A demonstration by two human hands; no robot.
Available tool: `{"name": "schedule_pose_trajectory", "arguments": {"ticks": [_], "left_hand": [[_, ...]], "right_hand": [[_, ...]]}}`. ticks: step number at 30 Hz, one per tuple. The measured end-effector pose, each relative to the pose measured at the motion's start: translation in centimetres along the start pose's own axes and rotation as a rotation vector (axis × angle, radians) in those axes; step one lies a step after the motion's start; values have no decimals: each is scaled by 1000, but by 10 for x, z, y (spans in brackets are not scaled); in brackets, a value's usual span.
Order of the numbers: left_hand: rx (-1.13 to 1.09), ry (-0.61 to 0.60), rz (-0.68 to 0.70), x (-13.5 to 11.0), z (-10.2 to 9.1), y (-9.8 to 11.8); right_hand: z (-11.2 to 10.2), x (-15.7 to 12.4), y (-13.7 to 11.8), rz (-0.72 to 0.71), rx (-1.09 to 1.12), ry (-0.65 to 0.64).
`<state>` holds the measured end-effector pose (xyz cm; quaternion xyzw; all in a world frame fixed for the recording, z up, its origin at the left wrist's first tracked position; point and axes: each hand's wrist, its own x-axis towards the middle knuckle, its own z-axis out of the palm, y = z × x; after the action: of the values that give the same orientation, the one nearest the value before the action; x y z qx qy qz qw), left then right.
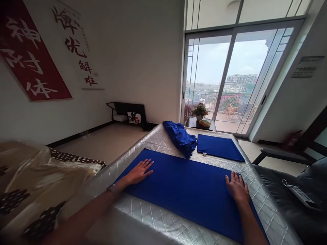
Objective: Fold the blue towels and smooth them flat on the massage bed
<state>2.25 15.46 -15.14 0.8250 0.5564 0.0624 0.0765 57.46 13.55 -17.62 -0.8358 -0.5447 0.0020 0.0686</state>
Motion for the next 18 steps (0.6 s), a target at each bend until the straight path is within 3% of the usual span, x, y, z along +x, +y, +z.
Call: {"name": "schedule_pose_trajectory", "arguments": {"ticks": [3, 8, 11, 14, 18], "left_hand": [[27, 50, -84, -15, 1, -14], [45, 78, -119, -17, 3, -7], [53, 76, -136, -17, 4, -5], [41, 73, -131, -17, 4, -6], [22, 74, -111, -19, 3, -9]], "right_hand": [[0, 0, 0, -6, -2, 18], [-11, -3, -3, -32, -67, 66], [-23, -13, -20, -106, -156, 133], [-28, -39, -64, -230, -169, 149], [-18, -92, -148, -457, -40, 4]]}}
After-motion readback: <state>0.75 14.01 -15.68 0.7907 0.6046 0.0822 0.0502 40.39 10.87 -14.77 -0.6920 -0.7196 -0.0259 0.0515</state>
